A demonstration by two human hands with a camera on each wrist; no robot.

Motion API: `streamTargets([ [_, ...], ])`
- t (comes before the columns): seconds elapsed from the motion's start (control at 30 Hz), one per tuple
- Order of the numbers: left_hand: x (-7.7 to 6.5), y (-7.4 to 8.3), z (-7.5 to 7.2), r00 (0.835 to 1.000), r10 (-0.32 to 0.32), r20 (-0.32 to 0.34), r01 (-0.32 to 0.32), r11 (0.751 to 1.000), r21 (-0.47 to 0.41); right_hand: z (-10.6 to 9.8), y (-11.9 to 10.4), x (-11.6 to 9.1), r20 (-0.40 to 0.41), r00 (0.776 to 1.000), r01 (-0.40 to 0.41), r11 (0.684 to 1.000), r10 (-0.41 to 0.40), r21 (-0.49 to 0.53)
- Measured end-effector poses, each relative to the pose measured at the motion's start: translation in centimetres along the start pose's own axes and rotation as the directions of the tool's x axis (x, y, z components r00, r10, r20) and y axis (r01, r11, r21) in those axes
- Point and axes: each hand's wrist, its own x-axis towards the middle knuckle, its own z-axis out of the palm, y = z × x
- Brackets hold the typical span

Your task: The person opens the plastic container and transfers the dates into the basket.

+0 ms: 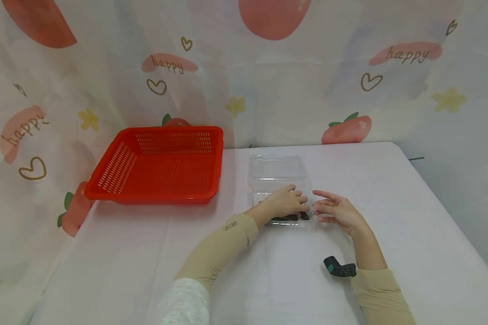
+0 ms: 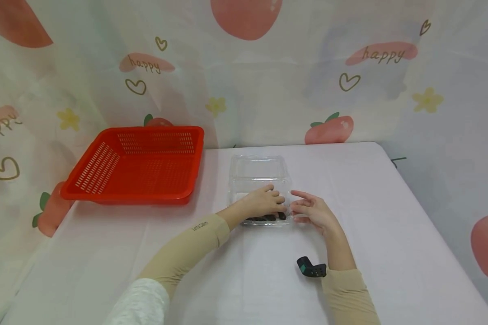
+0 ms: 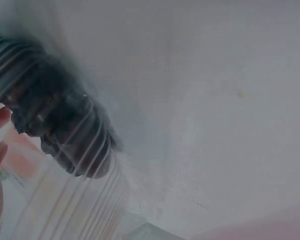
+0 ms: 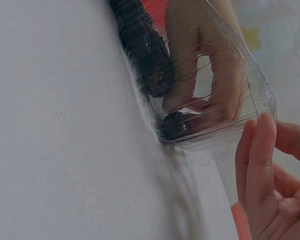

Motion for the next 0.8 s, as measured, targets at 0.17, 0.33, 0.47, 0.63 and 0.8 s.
streamTargets([
  [0.17, -0.1, 0.0, 0.0, 1.0, 0.002, -0.009, -0.002, 1.0, -0.011, -0.1, -0.1, 0.0, -0.009, 1.0, -0.006, 1.0, 0.006, -0.004],
  [0.33, 0.0, 0.0, 0.0, 1.0, 0.002, 0.024, -0.001, 0.999, -0.042, -0.1, 0.0, 0.0, -0.008, 1.0, -0.005, 1.0, 0.005, -0.011],
  [0.47, -0.1, 0.0, 0.1, 0.999, 0.0, 0.042, 0.003, 0.998, -0.063, 0.0, 0.0, -0.1, -0.005, 1.0, 0.0, 1.0, 0.0, -0.013],
  [0.63, -0.6, -0.5, -0.1, 0.999, -0.027, 0.047, 0.029, 0.998, -0.062, 0.1, -0.1, -0.1, -0.012, 1.0, -0.012, 1.0, 0.012, -0.002],
  [0.8, -1.5, -1.4, -0.6, 0.996, -0.073, 0.041, 0.075, 0.996, -0.054, 0.3, -0.1, 0.0, -0.016, 1.0, -0.012, 1.0, 0.012, 0.007],
])
